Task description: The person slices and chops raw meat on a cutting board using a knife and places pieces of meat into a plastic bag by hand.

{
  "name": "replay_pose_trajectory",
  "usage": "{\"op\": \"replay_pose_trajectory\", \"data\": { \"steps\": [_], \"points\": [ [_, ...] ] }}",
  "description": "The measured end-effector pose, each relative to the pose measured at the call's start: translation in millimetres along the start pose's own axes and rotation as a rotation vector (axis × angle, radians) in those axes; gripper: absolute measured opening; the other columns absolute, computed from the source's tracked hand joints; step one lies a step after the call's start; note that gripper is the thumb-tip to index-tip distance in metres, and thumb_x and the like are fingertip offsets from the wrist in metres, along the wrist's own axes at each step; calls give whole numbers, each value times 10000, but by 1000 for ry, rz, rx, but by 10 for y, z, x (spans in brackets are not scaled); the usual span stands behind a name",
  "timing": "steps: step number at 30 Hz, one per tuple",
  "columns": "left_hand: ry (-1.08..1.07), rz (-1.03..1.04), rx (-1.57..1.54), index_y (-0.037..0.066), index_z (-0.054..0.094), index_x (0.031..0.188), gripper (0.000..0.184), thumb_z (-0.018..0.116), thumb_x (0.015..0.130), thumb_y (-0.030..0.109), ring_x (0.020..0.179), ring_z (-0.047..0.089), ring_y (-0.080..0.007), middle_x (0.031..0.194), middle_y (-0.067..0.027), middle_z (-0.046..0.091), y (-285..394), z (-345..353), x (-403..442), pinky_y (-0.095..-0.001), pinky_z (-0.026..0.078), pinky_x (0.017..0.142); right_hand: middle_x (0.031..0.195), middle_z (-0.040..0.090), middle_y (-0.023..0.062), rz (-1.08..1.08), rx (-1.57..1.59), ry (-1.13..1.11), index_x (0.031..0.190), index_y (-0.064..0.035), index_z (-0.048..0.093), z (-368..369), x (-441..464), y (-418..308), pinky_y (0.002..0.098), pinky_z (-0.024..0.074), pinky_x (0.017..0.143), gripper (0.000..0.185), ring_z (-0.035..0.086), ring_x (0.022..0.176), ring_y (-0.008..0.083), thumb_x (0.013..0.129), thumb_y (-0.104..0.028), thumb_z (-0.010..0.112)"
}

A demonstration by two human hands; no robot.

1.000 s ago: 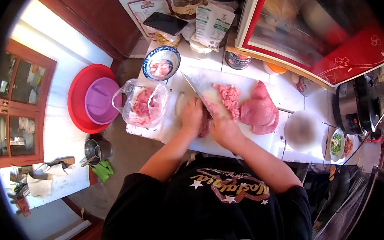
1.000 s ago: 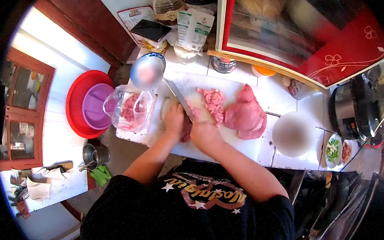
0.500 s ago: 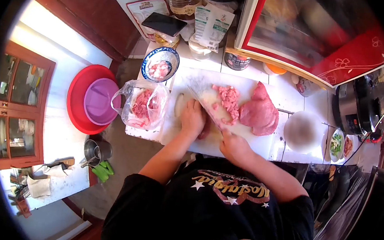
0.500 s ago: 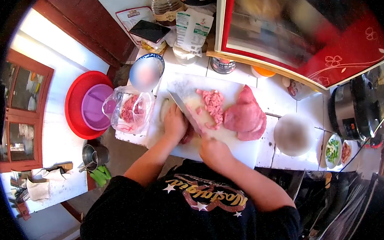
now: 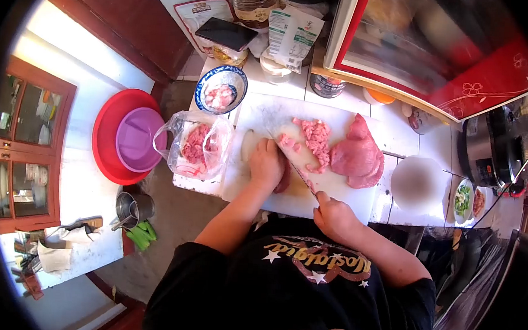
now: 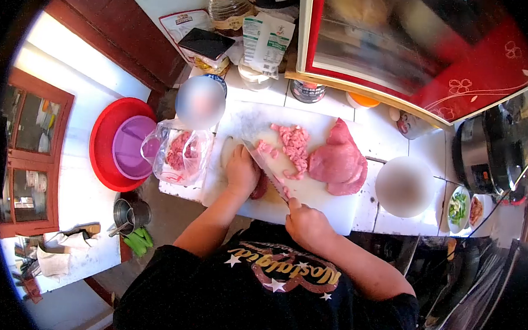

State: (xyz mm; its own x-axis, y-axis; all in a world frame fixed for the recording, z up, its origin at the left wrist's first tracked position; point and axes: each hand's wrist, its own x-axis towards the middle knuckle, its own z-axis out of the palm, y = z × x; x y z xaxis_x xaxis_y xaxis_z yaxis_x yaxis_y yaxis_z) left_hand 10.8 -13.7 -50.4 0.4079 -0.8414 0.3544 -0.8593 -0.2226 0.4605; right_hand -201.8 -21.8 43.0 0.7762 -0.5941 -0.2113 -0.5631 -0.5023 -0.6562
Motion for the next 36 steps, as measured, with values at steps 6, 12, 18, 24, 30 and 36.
{"op": "replay_pose_trajectory", "data": {
  "steps": [6, 12, 18, 24, 30, 36],
  "points": [
    [-4, 34, 6, 38, 553, 894, 154, 578, 749, 87, 814, 553, -355, 897, -148, 549, -59, -24, -49, -435, 462, 694, 740, 607, 264, -39, -54, 124, 1009, 66, 483, 291, 1068, 19, 494, 504, 628, 268, 611, 678, 421, 817, -121, 500],
    [18, 61, -59, 28, 542, 889, 149, 570, 752, 79, 824, 544, -372, 903, -158, 541, -73, -33, -98, -447, 458, 704, 749, 589, 274, -138, 175, 121, 1058, 73, 443, -131, 560, -36, 492, 498, 625, 308, 603, 682, 424, 806, -83, 528],
    [-28, -60, 30, 12, 535, 895, 152, 567, 760, 75, 831, 540, -376, 917, -170, 540, -114, 110, -91, -452, 460, 715, 705, 602, 247, -251, -186, 103, 988, 58, 442, 60, 140, 124, 481, 504, 603, 237, 606, 648, 416, 821, -100, 502],
    [50, 76, -155, 16, 556, 935, 234, 601, 713, 75, 860, 529, -370, 934, -170, 536, 20, -66, -61, -445, 448, 736, 746, 615, 232, -237, -150, 136, 1123, 70, 435, 170, 977, 34, 465, 512, 626, 346, 613, 668, 407, 822, -97, 476],
    [59, 0, -49, 22, 545, 962, 223, 590, 762, 109, 855, 532, -366, 920, -150, 545, -7, -65, -85, -440, 446, 733, 756, 607, 249, -180, 79, 58, 1110, 47, 440, -98, 557, 62, 485, 505, 626, 334, 600, 666, 430, 823, -104, 520],
    [100, 11, -12, 18, 545, 874, 118, 564, 780, 85, 822, 541, -343, 861, -147, 550, 32, -4, -59, -421, 449, 710, 731, 599, 266, -30, 35, -38, 973, 48, 456, -33, 96, 113, 503, 489, 631, 228, 599, 683, 434, 821, -107, 525]
  ]
}}
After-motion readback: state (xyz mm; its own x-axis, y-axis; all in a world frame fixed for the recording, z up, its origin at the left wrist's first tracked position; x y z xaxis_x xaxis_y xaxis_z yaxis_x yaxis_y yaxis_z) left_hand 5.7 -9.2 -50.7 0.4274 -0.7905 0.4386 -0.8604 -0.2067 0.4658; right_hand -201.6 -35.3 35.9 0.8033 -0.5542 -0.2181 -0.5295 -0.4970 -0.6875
